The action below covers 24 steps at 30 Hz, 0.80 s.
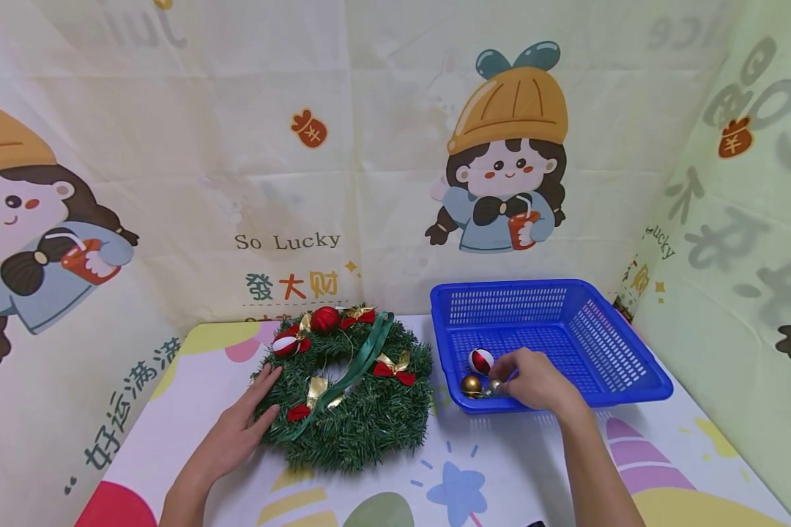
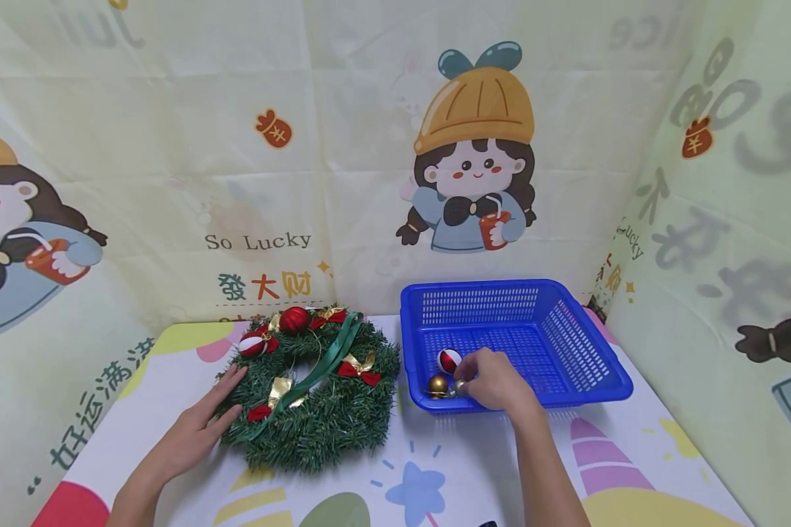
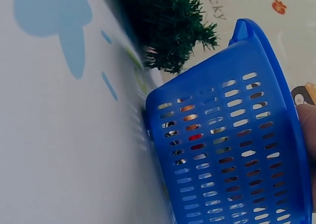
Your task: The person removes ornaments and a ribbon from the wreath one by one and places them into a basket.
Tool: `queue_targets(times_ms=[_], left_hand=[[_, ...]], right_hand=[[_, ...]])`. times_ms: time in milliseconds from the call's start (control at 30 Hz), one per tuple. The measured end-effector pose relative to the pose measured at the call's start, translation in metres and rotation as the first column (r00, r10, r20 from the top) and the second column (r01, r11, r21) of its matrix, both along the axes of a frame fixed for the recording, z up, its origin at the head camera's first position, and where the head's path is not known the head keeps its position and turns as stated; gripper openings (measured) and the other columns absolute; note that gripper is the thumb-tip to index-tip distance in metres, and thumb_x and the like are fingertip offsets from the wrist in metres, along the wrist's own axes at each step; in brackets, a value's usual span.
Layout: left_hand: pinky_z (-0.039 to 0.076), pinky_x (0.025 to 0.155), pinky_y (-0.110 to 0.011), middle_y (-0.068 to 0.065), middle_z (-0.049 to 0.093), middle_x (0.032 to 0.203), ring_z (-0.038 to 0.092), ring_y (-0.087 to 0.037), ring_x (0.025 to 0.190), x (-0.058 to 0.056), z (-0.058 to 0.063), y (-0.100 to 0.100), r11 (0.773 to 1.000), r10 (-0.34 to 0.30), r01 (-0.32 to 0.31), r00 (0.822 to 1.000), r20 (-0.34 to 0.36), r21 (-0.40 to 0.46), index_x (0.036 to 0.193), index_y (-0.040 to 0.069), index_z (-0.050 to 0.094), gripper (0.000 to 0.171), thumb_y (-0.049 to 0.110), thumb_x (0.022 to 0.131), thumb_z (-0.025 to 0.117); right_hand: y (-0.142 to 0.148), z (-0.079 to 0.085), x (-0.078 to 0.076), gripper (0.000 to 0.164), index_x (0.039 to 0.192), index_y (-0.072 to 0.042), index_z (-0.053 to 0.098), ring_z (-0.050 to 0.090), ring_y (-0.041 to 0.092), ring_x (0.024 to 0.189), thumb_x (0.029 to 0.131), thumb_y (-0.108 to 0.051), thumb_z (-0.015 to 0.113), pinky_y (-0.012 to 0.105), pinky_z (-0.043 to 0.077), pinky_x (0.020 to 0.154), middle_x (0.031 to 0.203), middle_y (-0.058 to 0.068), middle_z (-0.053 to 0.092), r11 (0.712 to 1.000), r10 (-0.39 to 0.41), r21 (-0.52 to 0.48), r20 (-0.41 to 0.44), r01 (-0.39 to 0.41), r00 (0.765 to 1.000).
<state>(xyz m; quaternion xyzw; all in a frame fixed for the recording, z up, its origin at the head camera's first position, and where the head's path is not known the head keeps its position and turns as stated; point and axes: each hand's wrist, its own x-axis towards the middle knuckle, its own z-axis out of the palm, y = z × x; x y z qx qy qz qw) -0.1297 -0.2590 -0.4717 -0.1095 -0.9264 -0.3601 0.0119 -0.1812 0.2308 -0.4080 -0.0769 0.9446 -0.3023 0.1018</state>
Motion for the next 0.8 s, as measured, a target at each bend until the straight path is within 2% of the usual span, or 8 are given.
queue_targets(times_ms=[800], left_hand=[[0.035, 0.112, -0.073, -0.015, 0.022, 0.173, 0.027, -0.051, 0.154, -0.0008, -0.0037, -0.0006, 1.0, -0.003, 0.003, 1.0, -0.03, 0.002, 0.165, 0.019, 0.032, 0.062, 0.033, 0.11, 0.054]], right_hand=[[-0.0008, -0.0015, 0.002, 0.015, 0.104, -0.006, 0.079, 0.067, 0.024, 0.098, 0.09, -0.002, 0.073, 0.052, 0.057, 0.093, 0.099, 0.004, 0.075, 1.0, 0.008, 0.001, 0.002, -0.008, 1.0]])
